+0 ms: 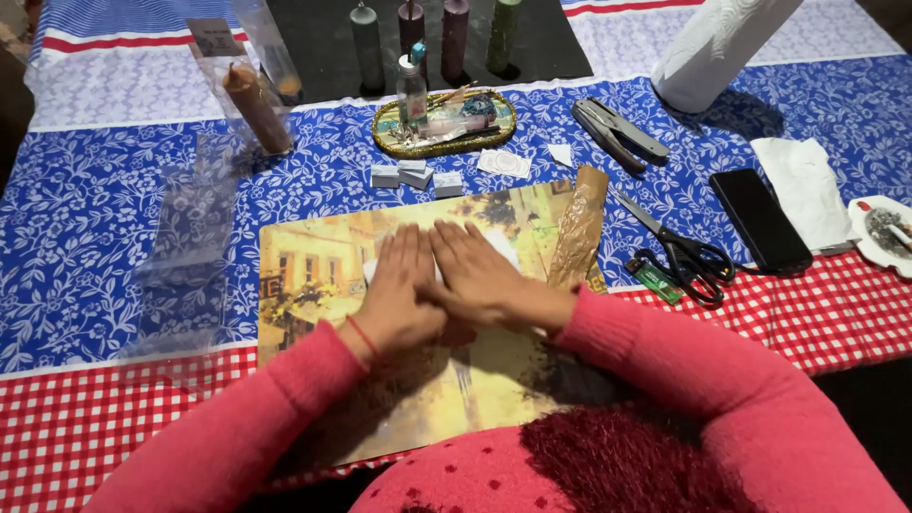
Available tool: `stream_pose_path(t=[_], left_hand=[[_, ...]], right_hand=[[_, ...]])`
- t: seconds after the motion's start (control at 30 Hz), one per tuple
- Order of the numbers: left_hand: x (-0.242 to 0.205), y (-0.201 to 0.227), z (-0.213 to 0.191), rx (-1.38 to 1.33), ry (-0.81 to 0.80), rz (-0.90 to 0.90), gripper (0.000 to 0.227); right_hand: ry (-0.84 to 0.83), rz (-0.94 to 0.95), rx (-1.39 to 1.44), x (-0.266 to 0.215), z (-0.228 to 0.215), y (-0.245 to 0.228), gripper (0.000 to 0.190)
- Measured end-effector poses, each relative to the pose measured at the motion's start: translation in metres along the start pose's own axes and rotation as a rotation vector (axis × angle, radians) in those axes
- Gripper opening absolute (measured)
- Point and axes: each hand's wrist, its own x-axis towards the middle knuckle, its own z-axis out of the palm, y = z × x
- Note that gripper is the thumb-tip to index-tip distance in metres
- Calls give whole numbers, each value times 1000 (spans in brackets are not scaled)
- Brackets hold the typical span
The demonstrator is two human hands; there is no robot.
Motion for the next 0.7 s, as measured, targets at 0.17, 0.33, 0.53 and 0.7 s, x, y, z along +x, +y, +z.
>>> stream_pose_path(t=[0.17, 0.33, 0.53, 0.7], left_hand=[[39, -43, 17, 8, 14, 33, 98], [15, -17, 2, 29, -23, 70, 101], [-50, 46, -12, 124, -24, 96, 113], [-88, 81, -12, 4, 90, 130, 104]], right_hand=[[25, 47, 13, 41, 2, 25, 94], [60, -5, -46, 13, 7, 11, 94], [204, -103, -108, -56, 22, -25, 97], [236, -185, -52, -102, 25, -45, 107]])
